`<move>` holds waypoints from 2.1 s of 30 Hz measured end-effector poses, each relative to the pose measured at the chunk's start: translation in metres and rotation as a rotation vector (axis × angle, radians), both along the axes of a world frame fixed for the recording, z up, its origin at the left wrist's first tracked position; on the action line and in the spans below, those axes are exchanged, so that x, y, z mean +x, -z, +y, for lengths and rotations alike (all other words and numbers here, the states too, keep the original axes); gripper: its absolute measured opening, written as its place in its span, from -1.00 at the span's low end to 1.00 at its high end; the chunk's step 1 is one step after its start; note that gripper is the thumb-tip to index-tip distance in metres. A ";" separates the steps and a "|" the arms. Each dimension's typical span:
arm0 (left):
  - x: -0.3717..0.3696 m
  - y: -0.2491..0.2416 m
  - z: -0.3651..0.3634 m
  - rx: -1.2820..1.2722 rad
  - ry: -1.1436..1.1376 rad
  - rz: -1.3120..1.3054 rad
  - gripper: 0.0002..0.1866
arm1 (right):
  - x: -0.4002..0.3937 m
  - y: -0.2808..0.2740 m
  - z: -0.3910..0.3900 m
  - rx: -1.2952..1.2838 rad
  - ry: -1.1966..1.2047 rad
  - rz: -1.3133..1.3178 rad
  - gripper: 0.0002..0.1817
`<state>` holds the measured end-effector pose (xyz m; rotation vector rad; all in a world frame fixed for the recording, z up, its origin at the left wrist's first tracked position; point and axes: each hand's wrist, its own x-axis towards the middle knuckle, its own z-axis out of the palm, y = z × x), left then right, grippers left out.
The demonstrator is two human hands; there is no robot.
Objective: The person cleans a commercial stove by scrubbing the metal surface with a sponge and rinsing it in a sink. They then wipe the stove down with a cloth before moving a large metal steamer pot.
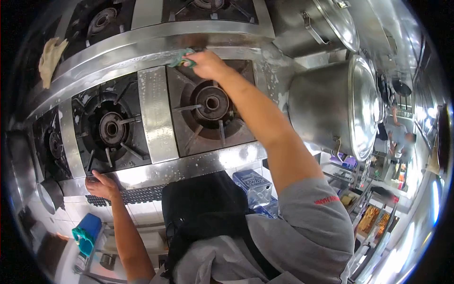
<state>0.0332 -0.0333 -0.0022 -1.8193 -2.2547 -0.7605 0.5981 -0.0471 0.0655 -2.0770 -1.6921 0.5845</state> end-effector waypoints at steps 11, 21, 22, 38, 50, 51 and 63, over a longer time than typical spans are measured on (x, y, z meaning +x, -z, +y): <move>0.016 -0.020 -0.003 -0.045 0.000 -0.044 -0.28 | 0.018 0.000 -0.006 0.057 0.260 0.004 -0.75; 0.016 -0.028 -0.003 -0.115 0.046 -0.034 -0.34 | -0.149 -0.026 0.100 -0.008 0.071 0.264 -0.74; 0.016 -0.026 -0.003 -0.072 0.063 -0.013 -0.36 | -0.166 -0.032 0.093 0.027 0.129 0.355 -0.71; -0.223 -0.085 0.014 -0.273 0.972 -0.656 -0.75 | -0.610 -0.140 0.148 -0.168 0.078 1.155 -0.57; -0.544 -0.035 0.001 -0.275 0.080 -0.927 -0.87 | -0.825 -0.078 0.216 0.249 -0.692 -0.221 -0.57; -0.541 -0.032 0.000 -0.270 0.052 -0.995 -0.87 | -0.831 -0.076 0.213 0.263 -0.705 -0.218 -0.57; -0.505 -0.046 0.006 -0.378 0.211 -1.110 -0.90 | -0.840 -0.081 0.223 0.052 -0.622 -0.276 -0.51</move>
